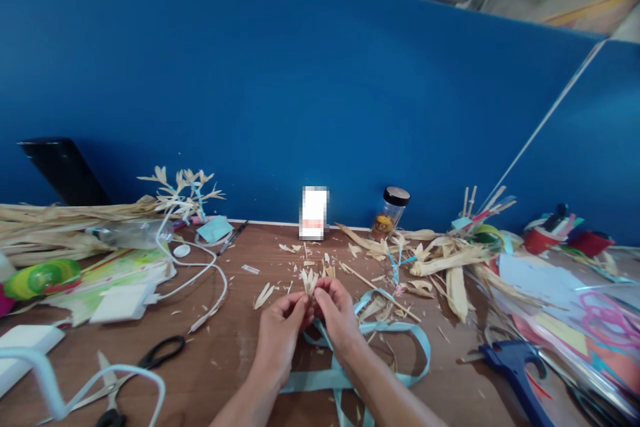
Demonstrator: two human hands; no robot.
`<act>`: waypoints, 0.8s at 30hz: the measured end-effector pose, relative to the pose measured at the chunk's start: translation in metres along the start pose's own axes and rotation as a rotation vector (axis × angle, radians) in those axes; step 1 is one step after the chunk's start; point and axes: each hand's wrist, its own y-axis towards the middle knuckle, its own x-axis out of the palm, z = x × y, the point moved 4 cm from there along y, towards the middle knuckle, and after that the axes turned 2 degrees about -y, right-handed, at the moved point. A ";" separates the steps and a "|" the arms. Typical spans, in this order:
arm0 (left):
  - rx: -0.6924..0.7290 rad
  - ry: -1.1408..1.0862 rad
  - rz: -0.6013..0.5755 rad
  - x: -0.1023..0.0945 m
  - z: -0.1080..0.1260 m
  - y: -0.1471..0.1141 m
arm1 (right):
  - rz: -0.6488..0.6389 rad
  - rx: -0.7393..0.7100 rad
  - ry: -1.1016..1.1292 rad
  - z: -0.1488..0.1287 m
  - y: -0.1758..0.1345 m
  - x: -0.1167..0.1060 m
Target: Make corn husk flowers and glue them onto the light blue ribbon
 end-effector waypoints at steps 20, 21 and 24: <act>0.006 0.072 0.004 0.002 0.001 -0.004 | 0.046 -0.085 -0.074 -0.002 0.001 -0.003; 0.008 0.078 0.005 0.002 0.001 -0.004 | 0.047 -0.079 -0.071 -0.001 0.001 -0.003; 0.004 0.082 0.020 0.001 0.003 -0.004 | 0.037 -0.063 -0.049 0.000 0.002 -0.002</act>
